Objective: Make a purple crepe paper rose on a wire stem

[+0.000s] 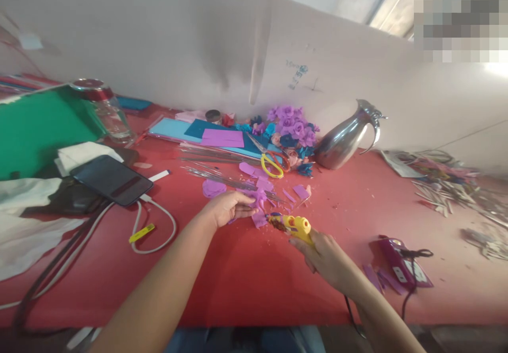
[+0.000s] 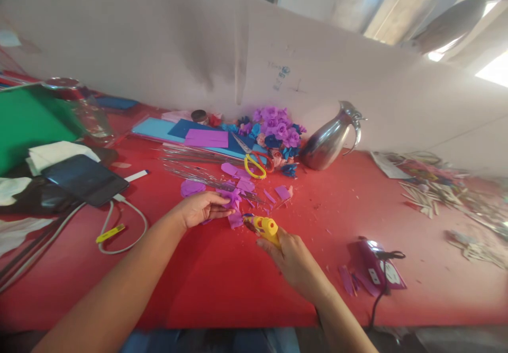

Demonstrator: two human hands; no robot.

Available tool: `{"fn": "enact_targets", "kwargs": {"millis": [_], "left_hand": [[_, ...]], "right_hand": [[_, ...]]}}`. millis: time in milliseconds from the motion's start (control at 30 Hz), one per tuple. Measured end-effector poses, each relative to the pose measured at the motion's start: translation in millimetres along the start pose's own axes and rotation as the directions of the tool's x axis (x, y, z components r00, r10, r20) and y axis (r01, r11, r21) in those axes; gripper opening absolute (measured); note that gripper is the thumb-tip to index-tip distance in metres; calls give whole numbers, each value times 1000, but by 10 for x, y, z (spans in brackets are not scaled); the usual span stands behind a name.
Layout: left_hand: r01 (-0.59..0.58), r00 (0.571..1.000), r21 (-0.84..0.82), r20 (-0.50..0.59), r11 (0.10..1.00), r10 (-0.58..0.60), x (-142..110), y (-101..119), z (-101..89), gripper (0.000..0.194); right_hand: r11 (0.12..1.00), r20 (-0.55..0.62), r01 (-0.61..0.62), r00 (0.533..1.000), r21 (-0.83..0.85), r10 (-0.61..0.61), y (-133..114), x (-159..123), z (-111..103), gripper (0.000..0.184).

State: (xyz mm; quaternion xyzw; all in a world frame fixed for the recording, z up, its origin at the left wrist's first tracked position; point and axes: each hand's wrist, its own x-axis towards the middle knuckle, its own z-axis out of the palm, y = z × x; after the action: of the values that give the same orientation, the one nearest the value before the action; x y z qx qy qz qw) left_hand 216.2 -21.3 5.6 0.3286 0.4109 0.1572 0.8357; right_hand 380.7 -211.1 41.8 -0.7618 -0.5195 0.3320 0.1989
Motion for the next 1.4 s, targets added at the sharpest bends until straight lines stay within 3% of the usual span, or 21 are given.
{"fn": "enact_targets", "kwargs": {"millis": [833, 1400], "left_hand": [[-11, 998, -20, 58, 1000, 12, 32, -20, -44, 11], [11, 1000, -10, 0, 1000, -11, -13, 7, 18, 12]], "right_hand": [[999, 9, 9, 1000, -49, -9, -34, -54, 79, 35], [1000, 22, 4, 1000, -31, -4, -78, -36, 79, 38]]}}
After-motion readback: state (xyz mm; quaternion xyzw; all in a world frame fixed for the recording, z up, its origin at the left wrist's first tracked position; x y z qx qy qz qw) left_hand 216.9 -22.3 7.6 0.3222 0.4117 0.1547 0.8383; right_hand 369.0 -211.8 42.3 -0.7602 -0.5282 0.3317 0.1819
